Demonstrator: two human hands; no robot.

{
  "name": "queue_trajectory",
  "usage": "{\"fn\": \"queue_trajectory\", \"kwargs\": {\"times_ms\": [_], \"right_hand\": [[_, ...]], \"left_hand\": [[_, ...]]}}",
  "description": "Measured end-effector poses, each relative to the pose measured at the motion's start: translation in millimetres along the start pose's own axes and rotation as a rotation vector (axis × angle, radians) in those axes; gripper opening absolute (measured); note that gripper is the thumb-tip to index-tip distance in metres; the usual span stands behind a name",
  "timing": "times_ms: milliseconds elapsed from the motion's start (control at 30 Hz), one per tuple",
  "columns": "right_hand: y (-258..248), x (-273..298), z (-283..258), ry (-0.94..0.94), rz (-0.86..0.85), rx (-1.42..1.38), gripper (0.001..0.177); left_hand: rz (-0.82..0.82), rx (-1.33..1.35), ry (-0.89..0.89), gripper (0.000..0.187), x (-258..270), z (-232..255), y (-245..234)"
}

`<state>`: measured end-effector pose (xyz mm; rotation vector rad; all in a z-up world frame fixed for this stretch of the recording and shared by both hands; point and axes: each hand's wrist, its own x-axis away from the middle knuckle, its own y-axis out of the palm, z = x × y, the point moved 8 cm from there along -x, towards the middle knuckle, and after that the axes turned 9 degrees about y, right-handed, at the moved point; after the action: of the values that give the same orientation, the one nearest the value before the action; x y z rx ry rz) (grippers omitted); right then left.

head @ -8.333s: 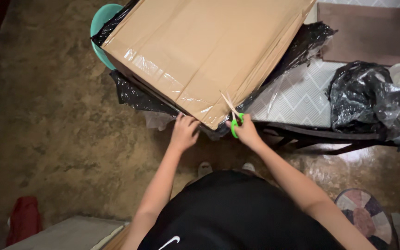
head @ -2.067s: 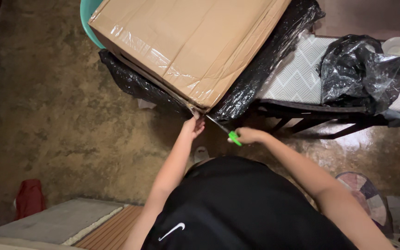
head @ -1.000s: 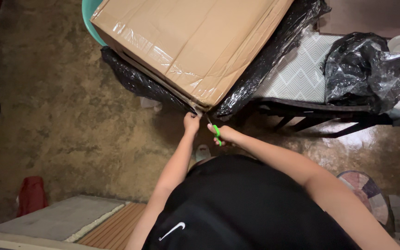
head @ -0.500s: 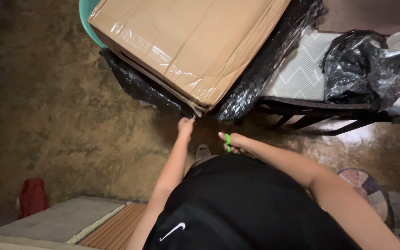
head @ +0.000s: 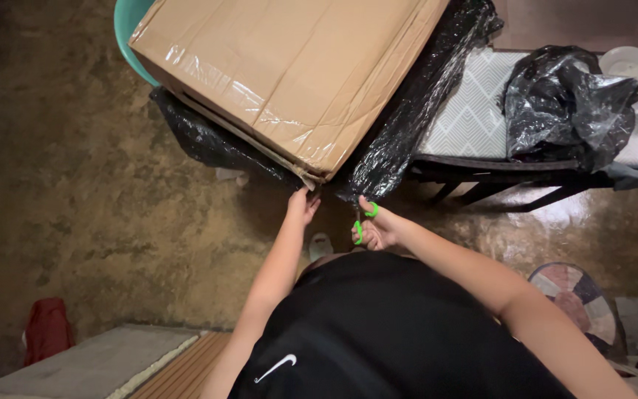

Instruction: The person cuts black plastic wrap and clear film from a cardboard box using scissors, then cuts the adhesive tape along the box edges.

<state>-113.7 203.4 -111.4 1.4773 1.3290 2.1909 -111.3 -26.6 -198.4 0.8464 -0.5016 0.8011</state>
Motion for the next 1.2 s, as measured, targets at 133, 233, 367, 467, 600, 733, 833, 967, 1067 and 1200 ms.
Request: {"fn": "queue_trajectory", "kwargs": {"times_ms": [133,233,367,467,600,733,833,967,1067,1200], "right_hand": [[-26,-5,4,-0.027,-0.011,-0.208,0.094],[-31,6,8,-0.064,-0.071,-0.351,0.095],[-19,40,2,-0.206,-0.077,-0.372,0.083],[30,79,7,-0.252,-0.204,-0.275,0.074],[81,123,12,-0.364,-0.224,-0.189,0.067],[70,131,-15,-0.593,0.01,-0.025,0.063],[20,130,-69,-0.881,0.648,0.262,0.058],[-11,141,-119,-1.067,1.143,0.556,0.059],[-17,141,-146,-1.066,1.357,0.639,0.06],[-22,140,-179,-1.264,1.47,0.534,0.06]], "left_hand": [[0.008,0.092,-0.049,0.024,-2,-3,15],[-0.059,0.202,-0.021,0.026,-3,-6,33],[-0.02,0.102,0.115,0.031,-9,0,31],[-0.009,-0.52,0.289,0.054,-16,22,20],[0.073,-1.35,0.521,0.033,-3,58,15],[0.137,-0.908,0.138,0.05,-2,28,-8],[0.397,-0.463,0.049,0.085,9,25,-31],[0.622,-0.332,0.43,0.083,28,66,-38],[0.472,-0.399,0.524,0.093,26,66,-2],[0.241,-0.547,0.639,0.108,39,74,65]]}}
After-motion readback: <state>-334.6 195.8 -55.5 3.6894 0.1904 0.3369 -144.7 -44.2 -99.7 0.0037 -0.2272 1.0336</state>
